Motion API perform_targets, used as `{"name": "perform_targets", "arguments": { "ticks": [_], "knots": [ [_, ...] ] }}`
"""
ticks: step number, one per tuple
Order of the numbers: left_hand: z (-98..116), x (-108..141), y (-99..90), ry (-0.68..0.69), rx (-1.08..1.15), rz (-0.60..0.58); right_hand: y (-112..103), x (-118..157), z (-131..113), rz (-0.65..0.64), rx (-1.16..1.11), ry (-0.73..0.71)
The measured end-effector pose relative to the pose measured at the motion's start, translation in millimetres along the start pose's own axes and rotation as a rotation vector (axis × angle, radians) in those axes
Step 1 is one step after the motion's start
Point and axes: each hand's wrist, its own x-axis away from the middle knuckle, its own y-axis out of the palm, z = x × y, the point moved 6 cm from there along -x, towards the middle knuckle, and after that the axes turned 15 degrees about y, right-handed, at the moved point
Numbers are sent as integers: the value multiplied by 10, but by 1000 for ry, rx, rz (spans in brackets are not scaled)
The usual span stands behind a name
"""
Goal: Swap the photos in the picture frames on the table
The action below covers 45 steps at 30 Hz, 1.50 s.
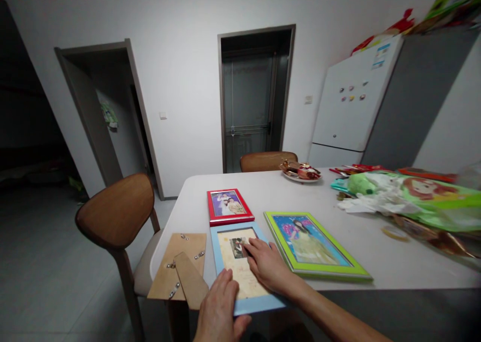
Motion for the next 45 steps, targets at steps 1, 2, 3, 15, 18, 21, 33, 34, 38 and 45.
{"name": "perform_targets", "arguments": {
  "ticks": [1, 2, 3, 15, 18, 21, 33, 34, 38, 45],
  "knots": [
    [15, -3, -19, -14, 10, -4, 3, 6, 5, -6, 14, -4],
    [23, 3, -48, -24, 24, -9, 3, 12, 8, -12, 23, -3],
    [18, 20, -92, -31, 40, -14, 2, 18, 6, -16, 31, -1],
    [-1179, 809, -731, -363, -278, 145, 132, 308, -1291, -134, -171, -255],
    [-1197, 798, -735, -318, -294, 211, 224, 281, -1422, -118, -194, -223],
    [-1024, 702, -811, -266, -273, 285, 180, 244, -1297, -166, -291, -181],
    [11, -31, -419, -50, 19, 180, -394, 481, -85, -291, -362, 38],
    [46, -82, -352, -50, 40, 148, -381, 490, 1, -291, -349, 65],
    [97, -221, -198, -70, 58, 48, -301, 472, 216, -273, -313, 68],
    [74, -222, -178, -60, -18, -58, -184, 325, 176, -129, -188, -39]
  ]
}}
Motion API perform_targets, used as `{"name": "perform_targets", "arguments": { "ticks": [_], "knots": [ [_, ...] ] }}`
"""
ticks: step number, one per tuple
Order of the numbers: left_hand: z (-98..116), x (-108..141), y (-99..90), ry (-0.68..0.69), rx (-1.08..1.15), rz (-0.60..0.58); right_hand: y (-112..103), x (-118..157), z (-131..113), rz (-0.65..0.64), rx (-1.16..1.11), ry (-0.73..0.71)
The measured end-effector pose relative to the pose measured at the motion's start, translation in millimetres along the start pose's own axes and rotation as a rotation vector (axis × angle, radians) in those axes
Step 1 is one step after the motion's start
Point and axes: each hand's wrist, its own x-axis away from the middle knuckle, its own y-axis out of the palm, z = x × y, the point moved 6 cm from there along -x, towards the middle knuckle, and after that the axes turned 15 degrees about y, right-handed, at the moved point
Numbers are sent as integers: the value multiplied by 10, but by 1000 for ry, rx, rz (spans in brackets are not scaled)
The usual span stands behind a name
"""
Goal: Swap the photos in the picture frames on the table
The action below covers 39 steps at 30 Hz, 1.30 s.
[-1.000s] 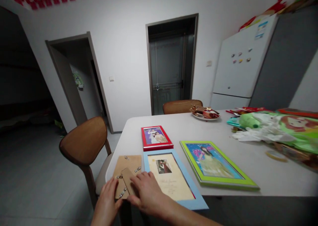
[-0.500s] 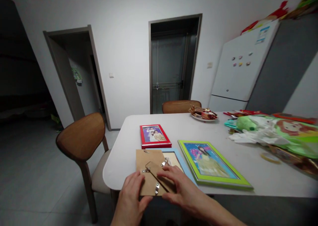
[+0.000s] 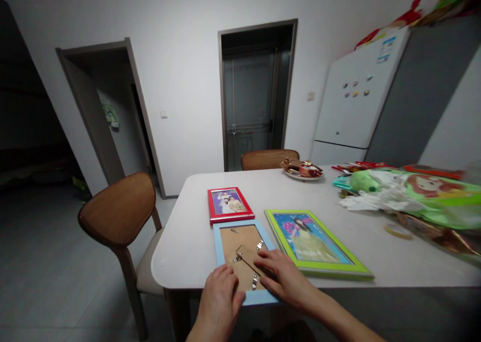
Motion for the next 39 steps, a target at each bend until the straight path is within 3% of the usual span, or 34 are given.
{"name": "perform_targets", "arguments": {
  "ticks": [6, 12, 17, 26, 29, 33, 39],
  "knots": [
    [-2, 93, 99, 39, 31, -30, 40, -16, -45, 127, 44, -71],
    [-19, 79, 57, -6, 55, 2, -49, -213, 160, 266, 220, 113],
    [-15, 88, 45, -41, 46, -4, -1, -366, 105, 221, 317, 118],
    [-13, 123, 60, -49, 34, -3, 10, -237, 88, 201, 204, 29],
    [-37, 132, 61, -37, 38, 8, 26, -157, -47, 207, 199, -22],
    [-73, 143, 88, -21, 30, 21, 125, -77, -329, 118, 161, -142],
    [-127, 151, 146, -5, 16, 26, 193, -175, -529, 97, 206, -111]
  ]
}}
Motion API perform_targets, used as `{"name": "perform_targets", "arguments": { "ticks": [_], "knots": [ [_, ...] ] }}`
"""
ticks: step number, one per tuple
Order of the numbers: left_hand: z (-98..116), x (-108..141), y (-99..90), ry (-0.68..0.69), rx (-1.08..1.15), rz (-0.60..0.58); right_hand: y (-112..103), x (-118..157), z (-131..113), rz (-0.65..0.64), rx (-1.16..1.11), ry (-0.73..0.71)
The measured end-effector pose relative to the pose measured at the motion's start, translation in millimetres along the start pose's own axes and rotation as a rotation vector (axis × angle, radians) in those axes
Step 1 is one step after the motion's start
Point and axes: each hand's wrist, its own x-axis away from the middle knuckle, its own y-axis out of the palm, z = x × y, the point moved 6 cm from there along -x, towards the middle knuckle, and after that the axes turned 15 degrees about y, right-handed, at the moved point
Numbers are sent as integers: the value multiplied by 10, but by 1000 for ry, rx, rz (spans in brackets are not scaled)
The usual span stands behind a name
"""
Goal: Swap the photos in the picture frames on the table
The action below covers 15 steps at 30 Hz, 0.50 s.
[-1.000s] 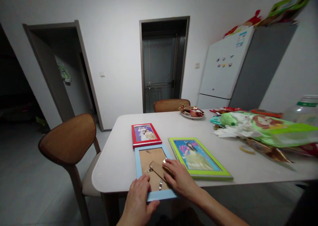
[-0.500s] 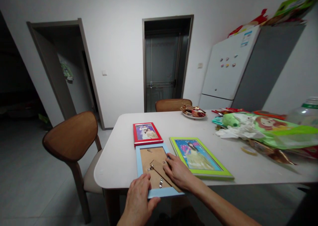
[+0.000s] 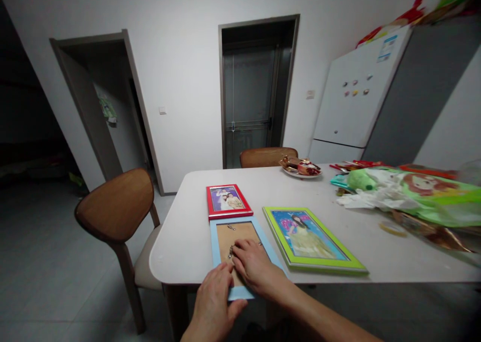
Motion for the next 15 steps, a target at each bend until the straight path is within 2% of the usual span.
{"name": "perform_targets", "arguments": {
  "ticks": [4, 8, 15],
  "knots": [
    [-19, 12, 21, 15, 0, 9, 12, -101, -72, -47, 74, 38],
    [-39, 32, 16, 12, 21, 35, 13, -124, -160, -109, 111, 8],
    [-7, 60, -62, 19, 94, 106, -29, -95, -208, -96, -47, -64]
  ]
}}
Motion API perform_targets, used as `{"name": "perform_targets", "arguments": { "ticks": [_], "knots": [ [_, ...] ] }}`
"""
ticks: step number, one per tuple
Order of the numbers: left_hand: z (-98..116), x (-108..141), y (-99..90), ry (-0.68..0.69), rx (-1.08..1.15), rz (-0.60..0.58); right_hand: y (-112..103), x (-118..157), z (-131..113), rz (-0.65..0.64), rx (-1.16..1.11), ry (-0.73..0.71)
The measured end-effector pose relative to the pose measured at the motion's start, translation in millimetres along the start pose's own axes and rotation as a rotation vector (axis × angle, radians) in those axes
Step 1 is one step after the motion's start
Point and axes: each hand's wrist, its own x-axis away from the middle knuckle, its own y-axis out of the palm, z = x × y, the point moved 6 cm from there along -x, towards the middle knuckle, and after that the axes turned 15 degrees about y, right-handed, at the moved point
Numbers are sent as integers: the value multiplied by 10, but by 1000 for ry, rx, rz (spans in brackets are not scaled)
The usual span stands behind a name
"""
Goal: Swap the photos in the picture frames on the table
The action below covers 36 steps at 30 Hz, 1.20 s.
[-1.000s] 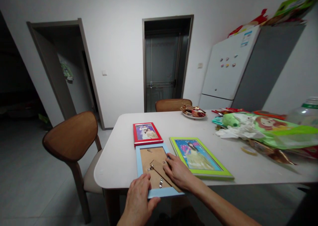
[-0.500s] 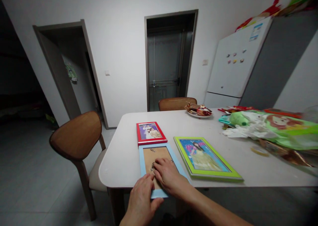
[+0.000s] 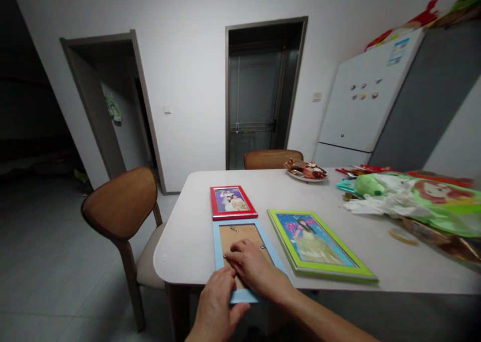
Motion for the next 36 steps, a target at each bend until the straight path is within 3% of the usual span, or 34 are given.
{"name": "perform_targets", "arguments": {
  "ticks": [13, 22, 28, 32, 36],
  "knots": [
    [32, -29, -37, -24, 50, 20, 114, -96, 68, 33, -127, 36],
    [30, -20, -36, -35, 51, 11, 98, -92, 46, 10, -122, -93],
    [32, -2, -40, -38, 25, 8, 99, -527, 469, 24, -227, 333],
    [42, 6, -48, -32, -4, 6, 112, -740, 562, 12, -226, 416],
    [62, 21, -59, -36, -23, 4, 124, -765, 557, 4, -224, 456]
  ]
}}
